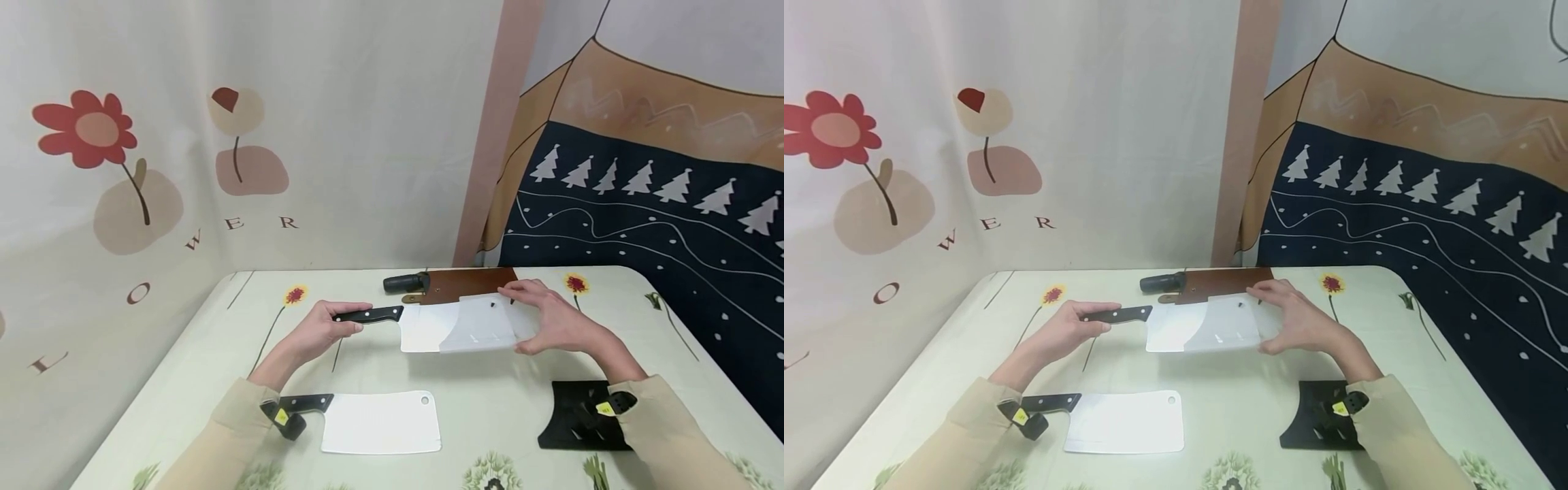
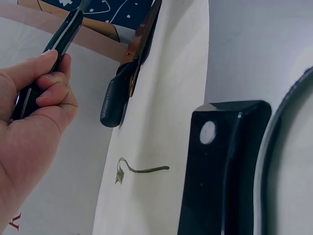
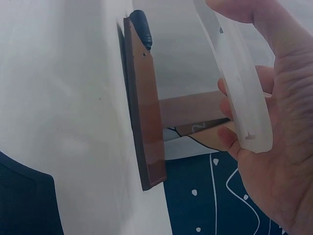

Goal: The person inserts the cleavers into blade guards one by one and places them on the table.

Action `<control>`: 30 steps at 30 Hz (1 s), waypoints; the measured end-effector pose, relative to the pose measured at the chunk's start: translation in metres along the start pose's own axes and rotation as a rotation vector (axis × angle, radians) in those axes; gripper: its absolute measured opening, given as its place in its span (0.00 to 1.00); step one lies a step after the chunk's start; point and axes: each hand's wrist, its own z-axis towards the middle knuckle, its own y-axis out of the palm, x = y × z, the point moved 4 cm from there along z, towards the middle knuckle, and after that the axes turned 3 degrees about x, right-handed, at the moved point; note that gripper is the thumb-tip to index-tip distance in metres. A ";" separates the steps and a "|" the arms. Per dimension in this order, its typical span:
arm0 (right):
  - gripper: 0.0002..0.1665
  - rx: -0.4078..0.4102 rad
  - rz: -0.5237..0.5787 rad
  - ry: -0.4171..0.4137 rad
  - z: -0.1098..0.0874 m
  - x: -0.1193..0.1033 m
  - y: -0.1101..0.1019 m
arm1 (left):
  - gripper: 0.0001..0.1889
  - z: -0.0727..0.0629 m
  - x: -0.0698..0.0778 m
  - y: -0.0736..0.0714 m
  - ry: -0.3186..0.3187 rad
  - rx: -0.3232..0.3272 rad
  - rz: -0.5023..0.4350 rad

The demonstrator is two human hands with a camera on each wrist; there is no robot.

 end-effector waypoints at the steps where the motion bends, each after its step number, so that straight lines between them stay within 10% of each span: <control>1: 0.56 -0.002 0.000 -0.001 0.000 0.000 0.000 | 0.23 0.000 0.000 0.000 0.000 0.002 0.010; 18: 0.56 -0.026 -0.008 0.029 0.000 0.003 0.003 | 0.22 0.000 0.000 0.006 -0.009 0.022 0.024; 30: 0.54 -0.017 0.045 -0.019 0.008 -0.008 0.020 | 0.21 0.009 0.008 0.037 0.021 0.020 0.062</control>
